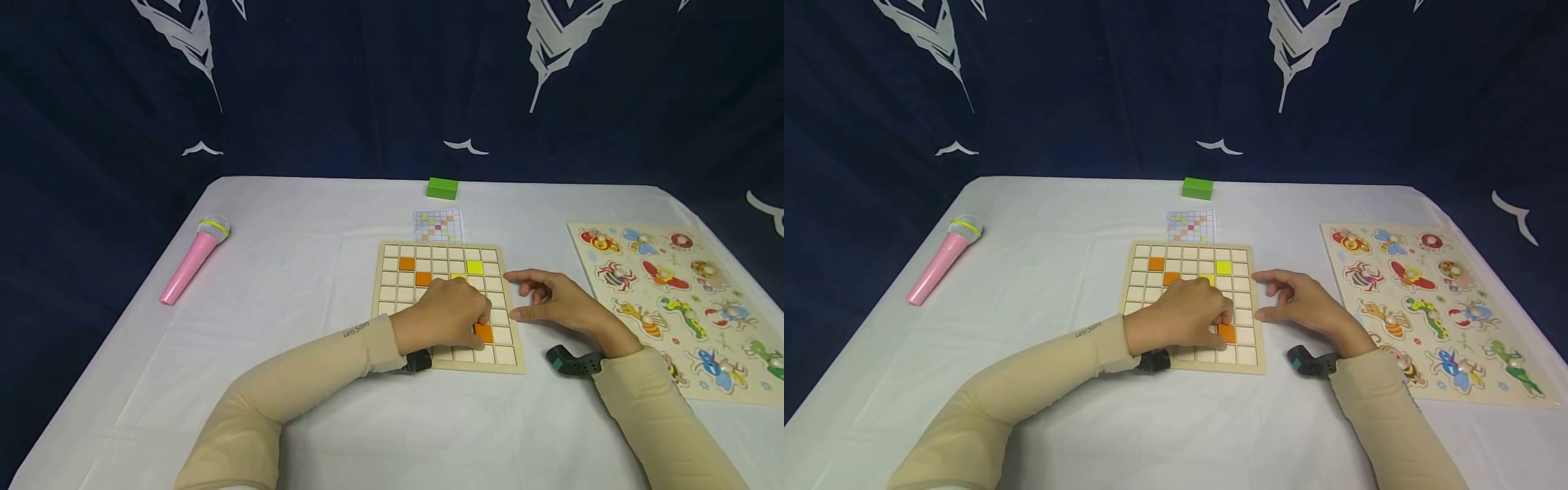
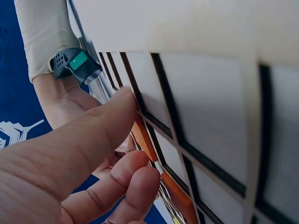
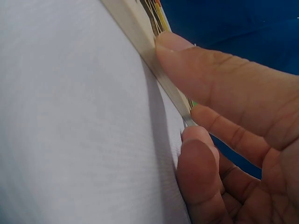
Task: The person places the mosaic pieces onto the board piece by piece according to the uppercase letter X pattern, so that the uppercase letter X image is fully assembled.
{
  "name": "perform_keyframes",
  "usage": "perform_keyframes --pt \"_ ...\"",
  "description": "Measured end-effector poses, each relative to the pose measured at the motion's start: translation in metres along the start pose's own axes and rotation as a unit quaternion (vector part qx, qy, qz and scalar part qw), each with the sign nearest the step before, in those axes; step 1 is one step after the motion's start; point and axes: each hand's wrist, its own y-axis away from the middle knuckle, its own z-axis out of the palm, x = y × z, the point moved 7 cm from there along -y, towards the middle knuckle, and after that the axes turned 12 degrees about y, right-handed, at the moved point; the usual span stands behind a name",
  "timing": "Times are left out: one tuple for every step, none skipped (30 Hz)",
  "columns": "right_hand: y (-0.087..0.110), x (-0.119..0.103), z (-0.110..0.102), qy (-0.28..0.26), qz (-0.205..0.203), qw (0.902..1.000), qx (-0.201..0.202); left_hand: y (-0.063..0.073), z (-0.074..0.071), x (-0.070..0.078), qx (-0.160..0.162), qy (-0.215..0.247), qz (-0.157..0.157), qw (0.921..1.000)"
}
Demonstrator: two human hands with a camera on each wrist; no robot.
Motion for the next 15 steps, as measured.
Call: perform_keyframes --pt "0.0 0.0 0.0 0.0 0.0 1.0 0.0 0.0 0.0 0.0 -0.001 0.003 0.0 1.0" --pt "0.0 0.0 0.0 -0.001 0.0 1.0 0.0 0.0 0.0 0.0 -0.002 0.004 0.0 1.0" --pt "0.0 0.0 0.0 -0.001 0.0 1.0 0.0 0.001 0.0 -0.001 -0.003 0.006 0.0 1.0" --pt "0.0 0.0 0.001 -0.001 0.0 1.0 0.001 0.002 0.0 -0.001 -0.005 0.008 0.001 1.0" --pt "-0.001 0.0 0.001 -0.002 0.0 1.0 0.001 0.002 0.0 -0.002 -0.006 0.01 0.002 0.9999" --pt "-0.001 0.0 0.001 -0.002 0.0 1.0 0.001 0.004 -0.001 -0.002 -0.005 0.012 0.003 0.9999" --pt "-0.001 0.0 0.001 -0.002 0.0 1.0 0.0 0.005 -0.002 -0.004 -0.002 0.015 0.005 0.9999" --pt "-0.002 0.001 0.001 -0.003 0.0 1.0 0.0 0.007 -0.003 -0.005 0.001 0.018 0.007 0.9998" --pt "-0.002 0.001 0.002 -0.003 0.0 1.0 0.0 0.01 -0.005 -0.007 0.006 0.025 0.01 0.9996" --pt "-0.003 0.001 0.002 -0.002 0.001 1.0 -0.001 0.013 -0.007 -0.009 0.012 0.033 0.013 0.9993" --pt "-0.003 0.001 0.003 -0.003 0.002 1.0 -0.002 0.017 -0.009 -0.012 0.021 0.043 0.015 0.9987" --pt "-0.003 0.001 0.003 -0.002 0.003 1.0 -0.002 0.021 -0.012 -0.015 0.032 0.054 0.018 0.9979" --pt "-0.003 0.001 0.004 -0.002 0.004 1.0 -0.003 0.026 -0.016 -0.018 0.045 0.066 0.022 0.9966" --pt "-0.003 0.001 0.005 -0.001 0.005 1.0 -0.002 0.032 -0.019 -0.021 0.057 0.081 0.023 0.9948" --pt "-0.002 0.001 0.005 -0.001 0.007 1.0 -0.003 0.038 -0.023 -0.026 0.072 0.097 0.025 0.9924"
